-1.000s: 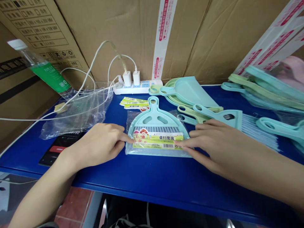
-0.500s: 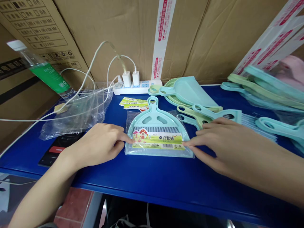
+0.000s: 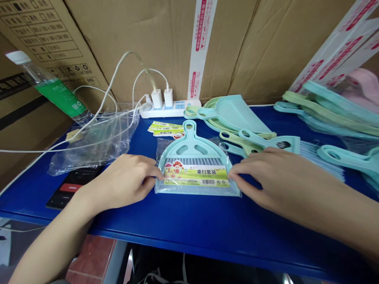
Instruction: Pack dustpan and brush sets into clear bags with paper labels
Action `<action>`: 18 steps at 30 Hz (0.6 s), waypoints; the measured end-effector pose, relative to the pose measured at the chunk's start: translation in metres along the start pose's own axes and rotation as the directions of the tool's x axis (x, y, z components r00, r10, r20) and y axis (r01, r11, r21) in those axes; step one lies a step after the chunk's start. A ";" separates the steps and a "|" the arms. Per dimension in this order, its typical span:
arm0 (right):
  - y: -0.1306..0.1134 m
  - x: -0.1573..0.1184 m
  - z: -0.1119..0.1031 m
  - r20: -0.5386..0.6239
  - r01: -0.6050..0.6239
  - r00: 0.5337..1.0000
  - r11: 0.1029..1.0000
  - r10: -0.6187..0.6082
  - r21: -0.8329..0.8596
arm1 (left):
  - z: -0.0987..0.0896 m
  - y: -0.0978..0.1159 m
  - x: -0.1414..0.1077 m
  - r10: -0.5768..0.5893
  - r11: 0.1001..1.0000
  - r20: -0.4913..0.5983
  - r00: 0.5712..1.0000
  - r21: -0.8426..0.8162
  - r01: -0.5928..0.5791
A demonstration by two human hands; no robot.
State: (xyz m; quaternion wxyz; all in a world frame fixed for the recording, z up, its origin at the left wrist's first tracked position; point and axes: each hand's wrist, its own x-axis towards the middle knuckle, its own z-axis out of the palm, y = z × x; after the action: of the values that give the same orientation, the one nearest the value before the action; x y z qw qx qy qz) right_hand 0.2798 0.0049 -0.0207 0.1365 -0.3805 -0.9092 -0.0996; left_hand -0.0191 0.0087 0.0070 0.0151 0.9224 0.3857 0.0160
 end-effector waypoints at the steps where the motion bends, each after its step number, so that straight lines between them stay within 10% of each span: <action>1: 0.000 0.001 0.000 0.013 0.011 1.000 1.000 -0.011 -0.020 | 0.000 0.000 0.000 0.007 1.000 -0.010 1.000 0.009 -0.007; 18: -0.016 0.017 0.003 -0.088 0.057 0.994 0.993 -0.067 -0.105 | 0.008 0.012 0.005 0.291 0.907 -0.251 0.923 0.378 -0.184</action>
State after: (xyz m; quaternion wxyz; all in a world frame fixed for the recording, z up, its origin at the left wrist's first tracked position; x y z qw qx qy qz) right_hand 0.2563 0.0065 -0.0193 0.1550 -0.3536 -0.9071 -0.1677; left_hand -0.0068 0.0033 -0.0003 -0.2091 0.9374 0.2636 0.0900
